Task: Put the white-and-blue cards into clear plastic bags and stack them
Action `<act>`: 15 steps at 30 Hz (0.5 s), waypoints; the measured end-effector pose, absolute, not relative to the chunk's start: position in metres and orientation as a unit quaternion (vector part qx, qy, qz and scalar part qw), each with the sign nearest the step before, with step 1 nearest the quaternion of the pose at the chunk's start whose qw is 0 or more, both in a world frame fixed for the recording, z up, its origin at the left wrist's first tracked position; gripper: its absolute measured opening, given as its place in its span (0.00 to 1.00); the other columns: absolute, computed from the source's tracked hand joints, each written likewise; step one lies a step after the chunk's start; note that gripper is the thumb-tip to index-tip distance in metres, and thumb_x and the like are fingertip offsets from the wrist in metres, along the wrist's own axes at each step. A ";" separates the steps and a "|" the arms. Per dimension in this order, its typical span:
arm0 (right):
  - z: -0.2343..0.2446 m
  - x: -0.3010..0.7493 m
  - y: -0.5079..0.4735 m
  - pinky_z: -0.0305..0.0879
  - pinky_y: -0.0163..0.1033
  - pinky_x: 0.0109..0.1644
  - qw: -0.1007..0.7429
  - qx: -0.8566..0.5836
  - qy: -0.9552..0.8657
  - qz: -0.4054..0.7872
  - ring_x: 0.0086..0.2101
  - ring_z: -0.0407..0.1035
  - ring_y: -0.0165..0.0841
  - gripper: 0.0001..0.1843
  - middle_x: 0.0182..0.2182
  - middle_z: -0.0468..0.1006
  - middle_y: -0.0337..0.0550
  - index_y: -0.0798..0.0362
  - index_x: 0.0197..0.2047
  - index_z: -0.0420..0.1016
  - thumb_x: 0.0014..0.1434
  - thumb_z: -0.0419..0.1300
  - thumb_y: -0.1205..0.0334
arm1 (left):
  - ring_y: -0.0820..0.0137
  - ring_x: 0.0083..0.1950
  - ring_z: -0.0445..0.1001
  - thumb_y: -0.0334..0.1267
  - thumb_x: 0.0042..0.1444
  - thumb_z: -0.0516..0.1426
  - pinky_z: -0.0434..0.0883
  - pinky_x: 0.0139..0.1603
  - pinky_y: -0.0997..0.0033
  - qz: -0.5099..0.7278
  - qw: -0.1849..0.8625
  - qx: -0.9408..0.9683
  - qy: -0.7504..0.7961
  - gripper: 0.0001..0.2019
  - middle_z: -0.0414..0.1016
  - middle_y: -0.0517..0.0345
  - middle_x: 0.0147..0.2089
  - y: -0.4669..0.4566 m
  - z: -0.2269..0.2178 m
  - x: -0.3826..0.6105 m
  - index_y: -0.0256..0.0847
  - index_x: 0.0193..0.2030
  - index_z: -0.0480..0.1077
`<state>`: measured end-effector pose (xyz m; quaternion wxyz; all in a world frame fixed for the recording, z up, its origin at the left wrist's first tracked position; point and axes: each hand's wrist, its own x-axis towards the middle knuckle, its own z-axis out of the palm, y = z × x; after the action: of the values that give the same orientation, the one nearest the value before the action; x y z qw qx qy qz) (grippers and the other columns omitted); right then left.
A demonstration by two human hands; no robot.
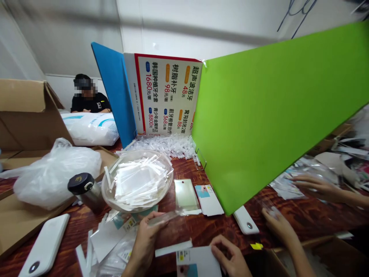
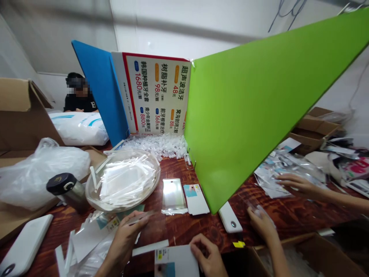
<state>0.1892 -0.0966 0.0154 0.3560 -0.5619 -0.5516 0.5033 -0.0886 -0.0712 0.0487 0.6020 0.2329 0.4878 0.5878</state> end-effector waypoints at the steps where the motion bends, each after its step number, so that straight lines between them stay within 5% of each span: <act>1: 0.015 0.185 -0.097 0.56 0.32 0.27 0.356 -0.557 -0.550 0.510 0.26 0.61 0.30 0.23 0.24 0.69 0.37 0.53 0.30 0.75 0.56 0.63 0.39 | 0.71 0.32 0.74 0.41 0.35 0.75 0.70 0.37 0.77 0.594 0.605 0.218 0.484 0.15 0.79 0.61 0.29 -0.070 0.045 -0.087 0.38 0.28 0.79; 6: 0.018 0.171 -0.094 0.46 0.30 0.22 0.396 -0.535 -0.514 0.542 0.20 0.52 0.24 0.24 0.20 0.61 0.31 0.53 0.32 0.73 0.57 0.62 0.38 | 0.70 0.36 0.76 0.42 0.33 0.76 0.72 0.39 0.77 0.600 0.564 0.214 0.525 0.17 0.82 0.58 0.31 -0.065 0.033 -0.086 0.37 0.30 0.81; 15: 0.019 0.162 -0.091 0.48 0.30 0.19 0.472 -0.532 -0.502 0.492 0.16 0.54 0.22 0.21 0.21 0.69 0.34 0.53 0.32 0.74 0.56 0.65 0.42 | 0.73 0.26 0.73 0.44 0.32 0.75 0.71 0.30 0.78 0.624 0.519 0.227 0.539 0.20 0.76 0.63 0.21 -0.068 0.055 -0.081 0.37 0.30 0.77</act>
<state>0.1624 -0.0908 0.0191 0.4723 -0.5318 -0.5023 0.4918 -0.0811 -0.0683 0.0551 0.5192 0.2269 0.5387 0.6235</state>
